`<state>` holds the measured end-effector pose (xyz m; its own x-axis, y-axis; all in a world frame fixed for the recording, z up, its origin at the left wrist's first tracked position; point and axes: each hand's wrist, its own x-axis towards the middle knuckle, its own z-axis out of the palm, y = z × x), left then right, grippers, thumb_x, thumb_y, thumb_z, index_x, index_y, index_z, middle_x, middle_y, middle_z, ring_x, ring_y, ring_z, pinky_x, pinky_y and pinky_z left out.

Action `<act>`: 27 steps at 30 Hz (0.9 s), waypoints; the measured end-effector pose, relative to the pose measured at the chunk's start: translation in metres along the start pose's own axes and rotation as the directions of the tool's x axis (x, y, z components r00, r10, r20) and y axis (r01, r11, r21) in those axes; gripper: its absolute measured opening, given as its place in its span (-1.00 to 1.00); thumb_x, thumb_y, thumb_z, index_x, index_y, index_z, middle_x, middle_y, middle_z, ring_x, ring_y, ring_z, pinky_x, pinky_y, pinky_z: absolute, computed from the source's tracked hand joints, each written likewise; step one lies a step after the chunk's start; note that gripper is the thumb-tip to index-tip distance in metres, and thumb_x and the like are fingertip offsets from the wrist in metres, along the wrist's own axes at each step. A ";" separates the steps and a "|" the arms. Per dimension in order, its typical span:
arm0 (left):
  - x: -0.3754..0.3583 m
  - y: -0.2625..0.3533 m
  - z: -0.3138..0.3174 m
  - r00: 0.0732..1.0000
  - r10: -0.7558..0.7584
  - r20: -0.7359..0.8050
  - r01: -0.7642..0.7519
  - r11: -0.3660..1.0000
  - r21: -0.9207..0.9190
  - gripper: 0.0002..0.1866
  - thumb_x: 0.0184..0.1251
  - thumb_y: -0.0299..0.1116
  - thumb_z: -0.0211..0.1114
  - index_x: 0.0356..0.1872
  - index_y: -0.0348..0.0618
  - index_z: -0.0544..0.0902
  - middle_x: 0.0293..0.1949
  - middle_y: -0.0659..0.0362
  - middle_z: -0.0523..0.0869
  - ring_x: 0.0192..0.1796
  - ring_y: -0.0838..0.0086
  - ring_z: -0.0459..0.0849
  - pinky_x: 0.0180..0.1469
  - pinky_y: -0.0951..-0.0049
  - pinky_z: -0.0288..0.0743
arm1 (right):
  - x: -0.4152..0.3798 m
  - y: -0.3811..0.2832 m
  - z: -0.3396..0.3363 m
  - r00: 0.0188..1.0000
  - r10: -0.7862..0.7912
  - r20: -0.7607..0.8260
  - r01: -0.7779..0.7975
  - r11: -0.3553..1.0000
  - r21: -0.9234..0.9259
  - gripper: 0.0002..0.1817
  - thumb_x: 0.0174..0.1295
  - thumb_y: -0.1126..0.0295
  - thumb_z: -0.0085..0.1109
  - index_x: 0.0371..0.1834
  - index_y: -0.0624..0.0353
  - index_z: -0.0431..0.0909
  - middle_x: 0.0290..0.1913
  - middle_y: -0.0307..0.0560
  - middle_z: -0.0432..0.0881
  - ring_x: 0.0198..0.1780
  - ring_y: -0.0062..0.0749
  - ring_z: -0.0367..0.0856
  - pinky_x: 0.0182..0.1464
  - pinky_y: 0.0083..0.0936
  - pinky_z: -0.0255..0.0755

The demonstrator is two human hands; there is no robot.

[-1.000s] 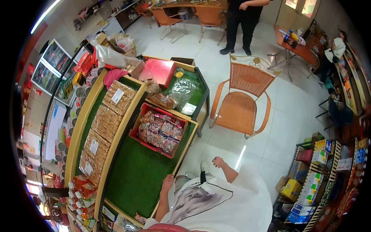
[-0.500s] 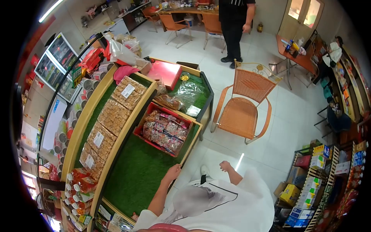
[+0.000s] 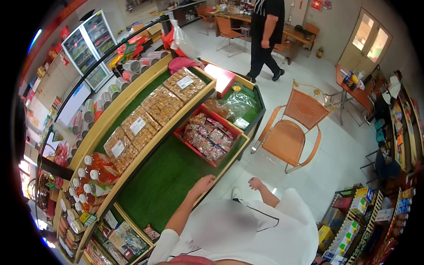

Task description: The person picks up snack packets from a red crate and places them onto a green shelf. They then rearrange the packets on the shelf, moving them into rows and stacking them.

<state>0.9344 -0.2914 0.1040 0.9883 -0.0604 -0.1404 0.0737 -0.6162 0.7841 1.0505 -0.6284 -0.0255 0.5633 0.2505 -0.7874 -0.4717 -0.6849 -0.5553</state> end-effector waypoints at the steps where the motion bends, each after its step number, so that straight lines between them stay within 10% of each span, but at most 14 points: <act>1: -0.003 0.003 -0.003 1.000 -0.016 -0.012 0.017 1.000 0.008 -0.71 0.27 -0.37 0.03 -0.04 -0.22 0.53 -0.14 -0.13 0.64 -0.08 0.00 0.61 -0.04 0.15 0.49 | 0.000 -0.005 0.000 1.000 0.002 -0.002 -0.002 1.000 -0.004 -0.60 0.12 0.19 0.07 -0.02 0.17 0.48 -0.30 -0.03 0.66 -0.46 -0.34 0.63 -0.49 -0.42 0.50; 11: -0.029 -0.013 -0.015 0.989 0.109 -0.099 -0.109 0.994 0.010 -0.72 0.24 -0.37 0.04 -0.06 -0.20 0.53 -0.15 -0.09 0.64 -0.10 0.03 0.61 -0.08 0.18 0.50 | -0.013 0.001 0.035 0.999 0.040 0.026 -0.037 0.994 -0.104 -0.56 0.11 0.21 0.06 0.04 0.18 0.47 -0.29 -0.03 0.67 -0.43 -0.28 0.64 -0.45 -0.38 0.53; 27: 0.016 -0.056 -0.004 0.970 -0.180 -0.160 0.159 0.978 -0.138 -0.75 0.25 -0.40 0.07 -0.07 -0.18 0.55 -0.20 -0.06 0.61 -0.12 0.01 0.58 -0.04 0.18 0.48 | 0.005 -0.104 0.034 0.983 -0.179 0.035 0.170 0.967 0.188 -0.52 0.26 0.03 0.01 0.07 0.18 0.44 -0.15 -0.05 0.63 -0.26 -0.34 0.62 -0.26 -0.43 0.52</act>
<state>0.9469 -0.2549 0.0602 0.9672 0.1786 -0.1807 0.2477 -0.5040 0.8275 1.0794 -0.5332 0.0193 0.6145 0.3931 -0.6840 -0.4880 -0.4918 -0.7211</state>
